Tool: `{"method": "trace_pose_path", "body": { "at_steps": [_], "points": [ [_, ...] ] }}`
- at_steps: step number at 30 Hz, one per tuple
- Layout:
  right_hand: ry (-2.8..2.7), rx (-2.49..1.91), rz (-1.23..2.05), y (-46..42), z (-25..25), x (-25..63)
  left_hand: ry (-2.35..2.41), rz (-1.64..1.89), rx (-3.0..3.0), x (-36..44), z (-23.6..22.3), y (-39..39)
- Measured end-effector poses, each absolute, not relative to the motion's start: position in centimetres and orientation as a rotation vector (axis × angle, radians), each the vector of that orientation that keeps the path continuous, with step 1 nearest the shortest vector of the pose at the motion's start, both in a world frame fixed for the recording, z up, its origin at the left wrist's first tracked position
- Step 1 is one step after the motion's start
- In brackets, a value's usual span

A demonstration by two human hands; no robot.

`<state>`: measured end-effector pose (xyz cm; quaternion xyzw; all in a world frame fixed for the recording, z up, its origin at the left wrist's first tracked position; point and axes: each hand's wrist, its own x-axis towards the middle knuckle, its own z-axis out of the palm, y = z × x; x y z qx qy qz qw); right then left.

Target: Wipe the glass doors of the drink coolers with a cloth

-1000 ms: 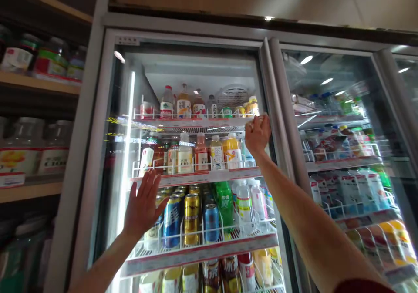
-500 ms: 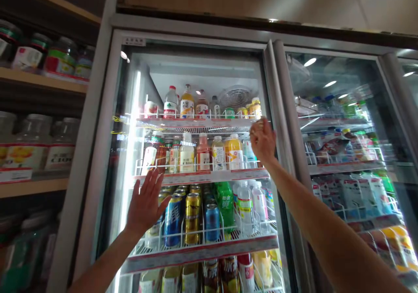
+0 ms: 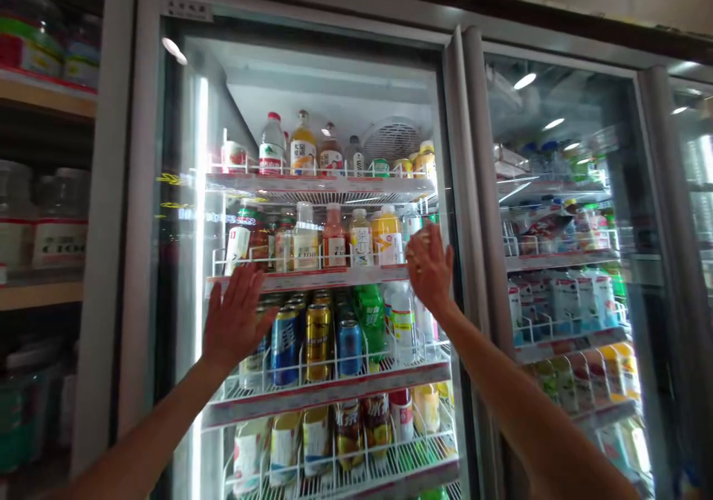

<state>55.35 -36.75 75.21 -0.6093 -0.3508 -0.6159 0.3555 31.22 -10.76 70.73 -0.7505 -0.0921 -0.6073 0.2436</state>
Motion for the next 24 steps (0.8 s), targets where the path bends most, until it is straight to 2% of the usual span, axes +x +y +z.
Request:
{"method": "trace_pose_path", "body": {
  "at_steps": [3,7,10,14,17,24],
  "points": [
    [-0.740,-1.526,-1.507,-35.9,73.8,55.1,-0.293,-1.636,-2.061,31.3,70.8,-11.0],
    [-1.290,-1.543,-1.516,-31.5,69.1,50.4,-0.415,-1.615,-2.056,31.7,69.6,-12.1],
    [-1.596,-1.511,-1.578,-33.2,66.8,51.2,-0.516,-1.615,-2.060,31.7,67.5,-13.4],
    [-1.124,-1.495,-1.575,-37.6,68.5,56.6,-0.632,-1.562,-2.081,31.4,64.5,-14.7],
    [-0.913,-1.470,-1.489,-36.1,69.4,55.8,-0.650,-1.555,-2.089,31.4,63.3,-14.9],
    [-1.852,-1.505,-1.509,-27.4,62.4,45.0,-0.479,-1.507,-2.157,29.4,62.4,-12.6]
  ]
}}
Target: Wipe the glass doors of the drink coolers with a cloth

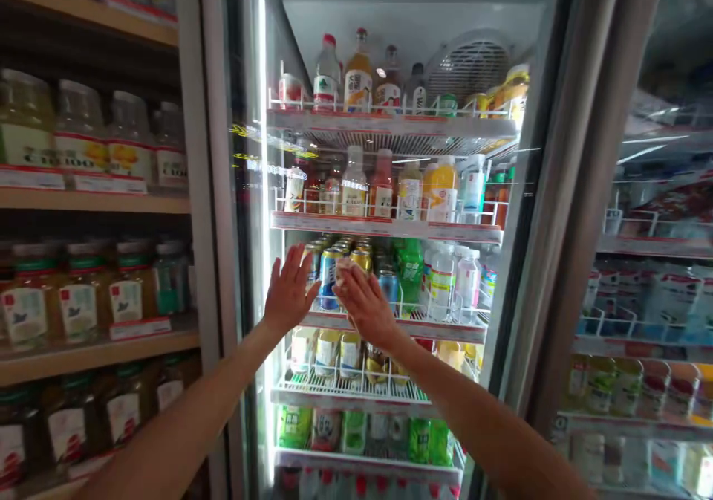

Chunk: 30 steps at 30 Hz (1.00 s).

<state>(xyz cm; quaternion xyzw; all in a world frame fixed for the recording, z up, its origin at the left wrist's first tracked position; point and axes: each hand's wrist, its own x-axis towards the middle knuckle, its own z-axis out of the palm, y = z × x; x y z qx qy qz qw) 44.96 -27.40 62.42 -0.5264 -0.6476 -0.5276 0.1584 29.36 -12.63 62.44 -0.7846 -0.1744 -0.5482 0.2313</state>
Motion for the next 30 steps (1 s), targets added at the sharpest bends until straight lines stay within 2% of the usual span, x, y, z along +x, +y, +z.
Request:
{"method": "trace_pose_path", "body": {
  "at_steps": [2,5,7,9,13,15,17,20,22,24,28,30],
  "points": [
    [-1.899,-1.487,-1.556,-27.0,64.7,44.9,-0.422,-1.467,-2.159,28.2,62.5,-11.5],
    [-1.458,-1.559,-1.546,-26.6,71.6,45.6,-0.407,-1.498,-2.126,27.2,62.5,-10.3],
    [-1.315,-1.559,-1.513,-25.8,73.6,45.1,-0.423,-1.509,-2.125,26.9,62.0,-10.1],
    [-1.531,-1.556,-1.514,-25.0,70.8,44.0,-0.465,-1.496,-2.138,26.6,60.4,-10.1],
    [-2.223,-1.434,-1.534,-26.1,59.0,42.9,-0.609,-1.409,-2.199,24.8,55.4,-10.7],
    [-2.331,-1.363,-1.557,-27.2,57.9,43.5,-0.690,-1.366,-2.224,23.8,53.5,-11.2],
    [-2.172,-1.413,-1.572,-27.2,61.9,44.2,-0.764,-1.339,-2.236,23.1,52.9,-11.6],
    [-1.700,-1.541,-1.513,-25.3,70.5,44.4,-0.845,-1.316,-2.251,22.9,53.9,-12.2],
    [-1.649,-1.530,-1.489,-24.2,71.9,43.5,-0.876,-1.292,-2.257,23.0,54.5,-12.6],
    [-1.847,-1.469,-1.500,-24.0,67.9,42.4,-0.870,-1.256,-2.270,23.0,54.4,-13.0],
    [-2.287,-1.288,-1.507,-26.3,55.3,42.3,-0.767,-1.235,-2.281,22.5,53.2,-13.8],
    [-2.288,-1.329,-1.507,-28.1,54.7,44.4,-0.692,-1.291,-2.245,22.7,53.8,-14.0]
  ]
}}
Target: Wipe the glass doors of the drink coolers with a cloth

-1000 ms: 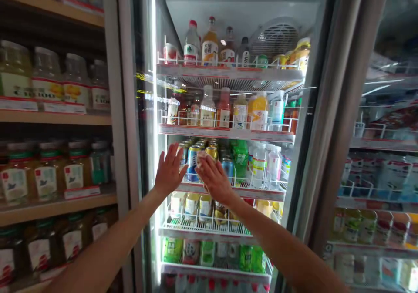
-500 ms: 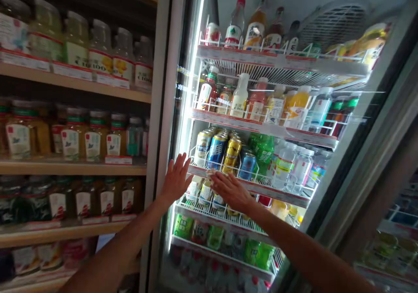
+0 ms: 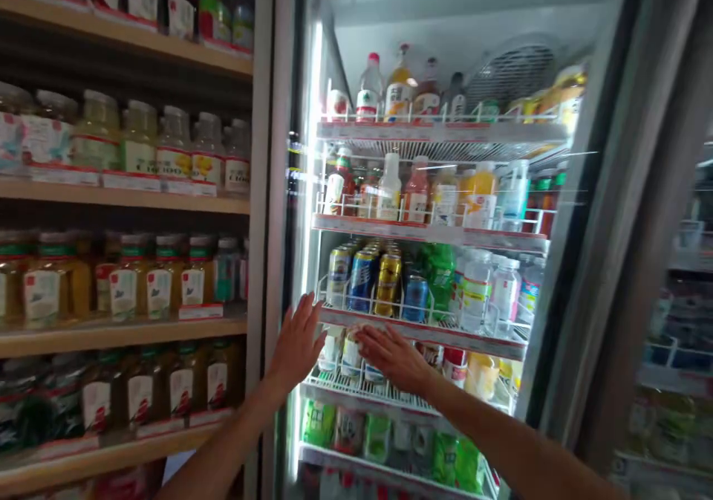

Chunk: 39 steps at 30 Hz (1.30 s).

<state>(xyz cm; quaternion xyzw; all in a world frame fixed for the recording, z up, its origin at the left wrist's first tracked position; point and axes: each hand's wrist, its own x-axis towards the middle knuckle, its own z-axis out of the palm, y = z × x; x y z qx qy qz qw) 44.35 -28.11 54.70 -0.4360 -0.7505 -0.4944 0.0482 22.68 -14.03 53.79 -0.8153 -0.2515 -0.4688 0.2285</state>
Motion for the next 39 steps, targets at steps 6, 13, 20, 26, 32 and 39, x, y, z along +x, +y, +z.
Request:
{"method": "trace_pose_path", "body": {
  "at_steps": [6,13,20,26,32,39],
  "points": [
    [-1.233,-1.686,-1.640,-36.0,72.3,53.9,-0.378,-1.496,-2.144,28.1,60.4,-16.6],
    [-1.148,-1.767,-1.665,-42.7,56.9,57.2,-0.112,-1.507,-2.196,35.2,59.3,-22.3],
    [-1.013,-1.775,-1.624,-43.3,63.9,59.1,0.018,-1.581,-2.087,38.5,62.7,-23.5],
    [-0.881,-1.671,-1.626,-41.2,70.6,58.5,-0.028,-1.633,-2.083,39.1,63.8,-21.8],
    [-1.164,-1.798,-1.678,-43.1,54.2,57.1,0.008,-1.599,-2.181,38.3,60.3,-20.8],
    [-0.845,-1.688,-1.662,-40.0,70.5,58.2,0.013,-1.681,-2.076,38.5,64.3,-19.5]
  ]
}}
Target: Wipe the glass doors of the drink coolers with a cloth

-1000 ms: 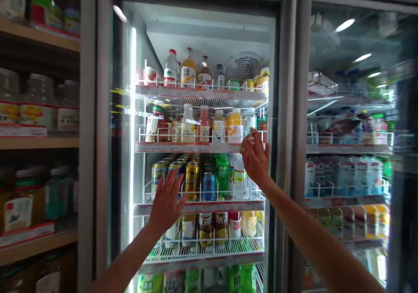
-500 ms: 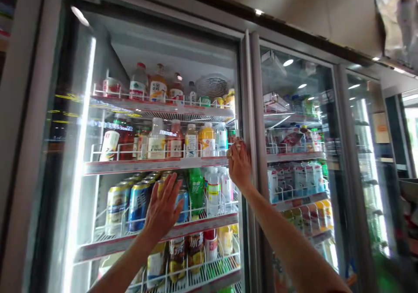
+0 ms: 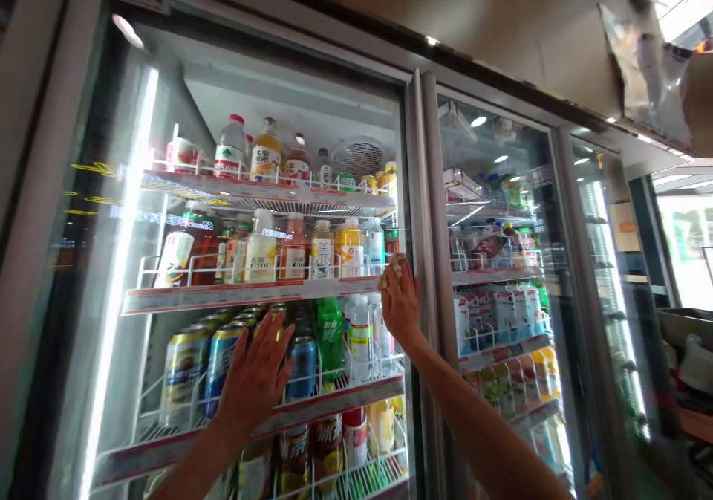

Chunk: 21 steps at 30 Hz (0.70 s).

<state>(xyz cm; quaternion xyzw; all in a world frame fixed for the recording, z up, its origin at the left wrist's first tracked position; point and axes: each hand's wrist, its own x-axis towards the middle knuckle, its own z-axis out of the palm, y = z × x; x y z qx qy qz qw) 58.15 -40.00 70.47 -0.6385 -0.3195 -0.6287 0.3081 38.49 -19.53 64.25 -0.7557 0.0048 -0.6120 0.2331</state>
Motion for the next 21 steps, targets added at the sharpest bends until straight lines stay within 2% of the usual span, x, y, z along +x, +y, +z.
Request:
{"method": "trace_pose_path", "body": {
  "at_steps": [2,6,8,10,14,16,18,21],
  "points": [
    [-0.856,-1.654,-1.659,-38.3,71.2,56.8,0.007,-1.676,-2.051,38.4,64.8,-19.0],
    [-1.397,-1.751,-1.669,-37.3,62.4,53.8,0.024,-1.626,-2.046,37.9,64.4,-18.6],
    [-1.669,-1.788,-1.657,-38.3,59.7,53.7,0.040,-1.615,-2.045,37.5,64.3,-18.4],
    [-1.660,-1.818,-1.666,-39.2,61.7,54.6,0.028,-1.637,-2.059,36.9,64.7,-17.8],
    [-0.916,-1.817,-1.629,-37.4,73.0,55.0,-0.101,-1.734,-2.027,34.6,66.6,-15.4],
    [-0.886,-1.802,-1.608,-34.8,74.7,53.0,-0.147,-1.728,-1.983,32.9,67.4,-14.0],
    [-1.205,-1.797,-1.630,-32.3,71.7,50.0,-0.176,-1.702,-1.970,31.1,67.7,-12.6],
    [-1.825,-1.702,-1.647,-30.3,64.0,46.1,-0.213,-1.664,-1.975,28.2,67.2,-10.6]
  ]
}}
